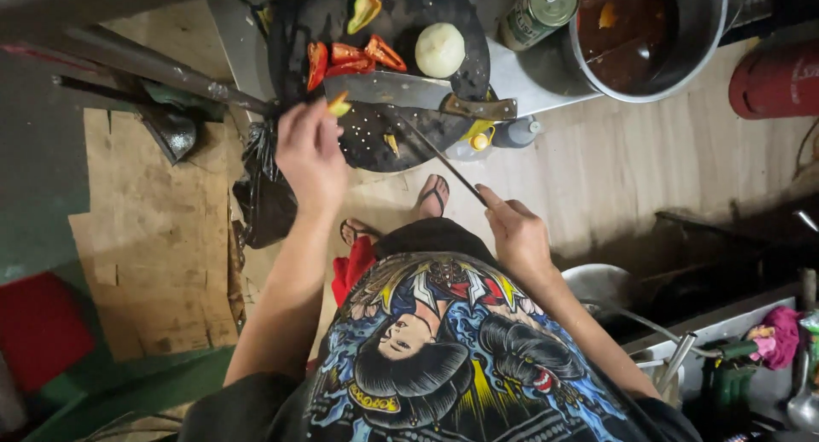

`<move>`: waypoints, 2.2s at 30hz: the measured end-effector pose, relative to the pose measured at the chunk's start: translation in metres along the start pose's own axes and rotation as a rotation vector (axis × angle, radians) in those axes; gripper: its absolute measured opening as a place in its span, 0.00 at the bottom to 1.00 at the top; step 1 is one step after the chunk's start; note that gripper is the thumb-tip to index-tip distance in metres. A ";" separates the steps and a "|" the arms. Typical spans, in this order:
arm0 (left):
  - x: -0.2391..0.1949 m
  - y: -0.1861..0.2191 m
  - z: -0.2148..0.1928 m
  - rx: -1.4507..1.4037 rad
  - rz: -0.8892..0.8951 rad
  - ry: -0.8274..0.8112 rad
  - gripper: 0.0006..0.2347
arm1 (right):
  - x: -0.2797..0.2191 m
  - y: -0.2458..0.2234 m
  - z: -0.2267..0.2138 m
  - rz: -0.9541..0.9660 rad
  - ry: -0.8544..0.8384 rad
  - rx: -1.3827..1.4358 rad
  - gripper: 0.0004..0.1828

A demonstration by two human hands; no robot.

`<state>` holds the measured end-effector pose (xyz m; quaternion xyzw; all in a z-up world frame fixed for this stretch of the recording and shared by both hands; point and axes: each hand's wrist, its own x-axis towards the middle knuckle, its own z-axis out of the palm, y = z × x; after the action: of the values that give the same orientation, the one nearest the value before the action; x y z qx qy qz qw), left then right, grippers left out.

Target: The person washes an onion and then chops red and green chili peppers on a cutting board using a knife. They also remove the seeds from the peppers by hand and discard them into a trash bag.

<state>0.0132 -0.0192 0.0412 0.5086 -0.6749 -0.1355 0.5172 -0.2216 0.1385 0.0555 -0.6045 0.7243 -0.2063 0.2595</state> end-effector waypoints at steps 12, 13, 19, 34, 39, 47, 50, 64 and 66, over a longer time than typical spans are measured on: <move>0.093 -0.046 0.068 0.017 -0.569 -0.188 0.03 | 0.016 0.006 -0.017 -0.169 0.164 -0.212 0.15; 0.097 -0.050 0.072 0.053 -0.560 -0.254 0.08 | 0.017 0.014 -0.019 -0.205 0.224 -0.206 0.13; 0.086 -0.017 0.075 0.144 -0.184 -0.487 0.04 | 0.042 0.079 -0.013 -0.178 0.361 -0.396 0.15; 0.086 0.006 0.116 0.189 -0.458 -1.058 0.19 | 0.105 0.044 -0.028 -0.109 0.356 0.113 0.18; 0.075 -0.010 0.117 0.209 -0.260 -0.968 0.17 | 0.125 0.046 -0.011 -0.127 0.271 0.338 0.21; 0.083 -0.012 0.101 0.337 -0.173 -0.987 0.15 | 0.143 0.053 0.004 -0.103 0.276 0.309 0.21; 0.087 -0.010 0.094 0.401 -0.200 -1.018 0.14 | 0.152 0.048 0.000 -0.117 0.312 0.297 0.22; 0.076 -0.013 0.063 0.322 -0.283 -0.516 0.07 | 0.154 0.042 0.000 -0.154 0.363 0.217 0.20; 0.067 -0.008 0.041 0.178 -0.151 -0.406 0.02 | 0.147 0.041 -0.004 -0.156 0.369 0.203 0.19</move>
<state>-0.0135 -0.0924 0.0556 0.5637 -0.7343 -0.2135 0.3122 -0.2758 0.0018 0.0150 -0.5816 0.6860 -0.4047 0.1654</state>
